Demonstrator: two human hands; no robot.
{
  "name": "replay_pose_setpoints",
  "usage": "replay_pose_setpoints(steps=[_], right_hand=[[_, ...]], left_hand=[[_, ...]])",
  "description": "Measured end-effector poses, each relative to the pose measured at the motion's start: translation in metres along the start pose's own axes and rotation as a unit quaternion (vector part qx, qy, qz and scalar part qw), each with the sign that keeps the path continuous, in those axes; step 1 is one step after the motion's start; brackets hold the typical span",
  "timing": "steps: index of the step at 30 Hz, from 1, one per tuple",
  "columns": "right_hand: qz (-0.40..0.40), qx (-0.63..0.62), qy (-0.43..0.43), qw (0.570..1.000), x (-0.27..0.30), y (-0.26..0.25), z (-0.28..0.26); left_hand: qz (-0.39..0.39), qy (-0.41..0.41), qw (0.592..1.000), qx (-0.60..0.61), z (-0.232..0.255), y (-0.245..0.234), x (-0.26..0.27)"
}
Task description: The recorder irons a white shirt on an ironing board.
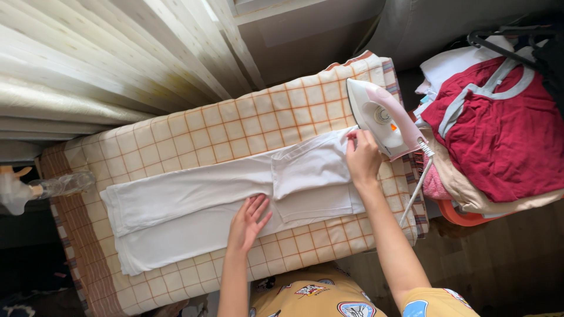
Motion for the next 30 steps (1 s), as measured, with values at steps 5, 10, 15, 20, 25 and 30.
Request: replay_pose_setpoints(steps=[5,10,15,20,25,30], right_hand=[[0.042,0.027,-0.014,0.999,0.005,-0.017,-0.009],[0.193,0.134,-0.101,0.967,-0.010,-0.072,-0.028],[0.080,0.230,-0.073,0.967,-0.079,-0.083,0.006],[-0.080,0.094,0.002,0.992,-0.087,-0.091,0.010],[-0.118,-0.047,-0.029,0.992,-0.015,-0.099,-0.033],[-0.158,0.023,0.006,0.987,0.057,-0.034,-0.066]], left_hand=[[0.007,0.049,0.999,0.013,-0.009,0.005,-0.016],[0.046,0.078,0.996,-0.016,-0.008,0.016,-0.011],[0.068,0.045,0.983,-0.166,-0.027,-0.008,-0.027],[0.070,0.039,0.958,-0.276,-0.020,0.010,-0.020],[0.080,0.224,0.878,-0.415,-0.009,0.022,-0.014],[0.042,0.218,0.869,-0.442,-0.005,0.057,-0.011]])
Point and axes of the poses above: each hand's wrist, its own x-axis away from the middle knuckle, its own y-axis out of the palm, z = x × y, the point moved 6 cm from there along -x, towards the middle knuckle, and after that the axes turned 6 degrees about x, right-handed, at the moved point
